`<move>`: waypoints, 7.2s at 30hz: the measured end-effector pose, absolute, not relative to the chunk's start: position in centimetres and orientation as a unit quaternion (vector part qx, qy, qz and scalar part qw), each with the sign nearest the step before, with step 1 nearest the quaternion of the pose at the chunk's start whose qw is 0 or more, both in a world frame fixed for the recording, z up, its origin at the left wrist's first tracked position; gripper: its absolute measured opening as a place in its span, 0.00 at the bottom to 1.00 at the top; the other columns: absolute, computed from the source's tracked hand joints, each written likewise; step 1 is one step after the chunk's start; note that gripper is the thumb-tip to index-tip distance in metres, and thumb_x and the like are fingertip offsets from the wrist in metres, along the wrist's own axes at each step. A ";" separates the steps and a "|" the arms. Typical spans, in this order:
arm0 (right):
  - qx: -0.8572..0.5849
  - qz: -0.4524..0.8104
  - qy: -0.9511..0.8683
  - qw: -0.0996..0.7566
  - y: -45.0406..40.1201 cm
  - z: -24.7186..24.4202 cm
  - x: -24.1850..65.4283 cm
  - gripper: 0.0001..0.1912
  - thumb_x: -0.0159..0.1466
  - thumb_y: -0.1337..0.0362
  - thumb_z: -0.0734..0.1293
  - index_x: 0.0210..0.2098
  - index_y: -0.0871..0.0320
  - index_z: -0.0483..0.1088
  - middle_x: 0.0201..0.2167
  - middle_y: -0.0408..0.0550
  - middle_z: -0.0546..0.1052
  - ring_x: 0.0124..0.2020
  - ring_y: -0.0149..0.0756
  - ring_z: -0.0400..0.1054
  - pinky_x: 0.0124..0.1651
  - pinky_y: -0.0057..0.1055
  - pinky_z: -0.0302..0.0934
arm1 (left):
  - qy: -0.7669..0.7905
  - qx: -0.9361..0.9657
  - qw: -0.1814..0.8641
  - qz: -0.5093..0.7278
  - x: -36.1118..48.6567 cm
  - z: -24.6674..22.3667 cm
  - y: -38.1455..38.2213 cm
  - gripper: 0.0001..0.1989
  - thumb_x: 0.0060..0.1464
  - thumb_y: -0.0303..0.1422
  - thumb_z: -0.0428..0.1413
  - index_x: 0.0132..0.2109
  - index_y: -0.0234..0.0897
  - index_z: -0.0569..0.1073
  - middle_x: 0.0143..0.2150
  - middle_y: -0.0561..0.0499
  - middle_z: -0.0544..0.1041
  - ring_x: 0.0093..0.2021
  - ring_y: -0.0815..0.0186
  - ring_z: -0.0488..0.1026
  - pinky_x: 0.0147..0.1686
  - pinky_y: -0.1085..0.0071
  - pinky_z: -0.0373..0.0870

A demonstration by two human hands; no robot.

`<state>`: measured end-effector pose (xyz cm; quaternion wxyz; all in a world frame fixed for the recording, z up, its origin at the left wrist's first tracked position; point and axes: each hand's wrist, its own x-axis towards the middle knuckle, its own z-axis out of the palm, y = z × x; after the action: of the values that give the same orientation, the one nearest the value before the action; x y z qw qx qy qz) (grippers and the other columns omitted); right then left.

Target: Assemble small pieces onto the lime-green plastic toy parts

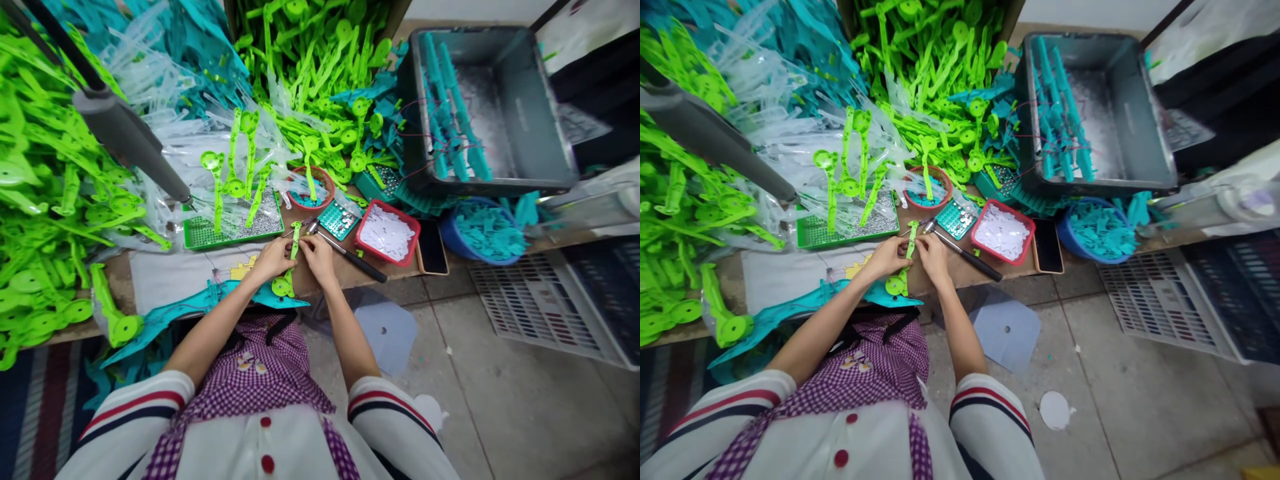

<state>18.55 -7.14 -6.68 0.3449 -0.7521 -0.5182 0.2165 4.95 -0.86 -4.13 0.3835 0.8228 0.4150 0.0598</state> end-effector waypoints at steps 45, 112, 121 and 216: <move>-0.779 0.225 -0.573 0.119 -5.2 -3.1 19.5 0.09 0.64 0.60 0.66 0.41 0.50 0.78 0.37 0.46 0.82 0.40 0.40 0.74 0.38 0.31 0.58 | 0.438 0.854 0.280 -0.011 3.8 -1.8 -5.2 0.15 0.65 0.32 0.47 0.54 0.37 0.72 0.47 0.40 0.74 0.45 0.55 0.77 0.46 0.63 0.71; -0.779 0.233 -0.573 0.105 -5.3 -2.7 19.6 0.10 0.66 0.58 0.65 0.42 0.52 0.76 0.38 0.45 0.82 0.43 0.40 0.74 0.38 0.30 0.54 | 0.455 0.631 0.628 -0.030 3.6 -4.0 0.2 0.04 0.42 0.29 0.64 0.27 0.34 0.78 0.22 0.54 0.75 0.24 0.72 0.68 0.24 0.76 0.65; -0.780 0.234 -0.572 0.099 -5.4 -2.3 19.5 0.10 0.66 0.59 0.64 0.43 0.53 0.76 0.40 0.46 0.82 0.44 0.40 0.74 0.39 0.31 0.55 | 0.391 0.797 0.459 -0.038 3.7 -3.2 -0.1 0.09 0.46 0.33 0.61 0.23 0.35 0.72 0.18 0.57 0.71 0.22 0.71 0.66 0.24 0.75 0.57; -0.738 0.284 -0.533 0.303 -8.9 -6.0 17.6 0.09 0.63 0.66 0.63 0.40 0.56 0.74 0.41 0.49 0.79 0.44 0.42 0.71 0.49 0.39 0.53 | 0.392 0.894 0.213 -0.035 2.6 -3.2 -5.4 0.14 0.67 0.33 0.45 0.50 0.36 0.73 0.46 0.42 0.77 0.44 0.58 0.76 0.40 0.67 0.68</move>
<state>17.57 -8.86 -6.01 0.3028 -0.7377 -0.5325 0.2838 2.58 -5.37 -3.17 0.2131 0.8941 0.3925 -0.0349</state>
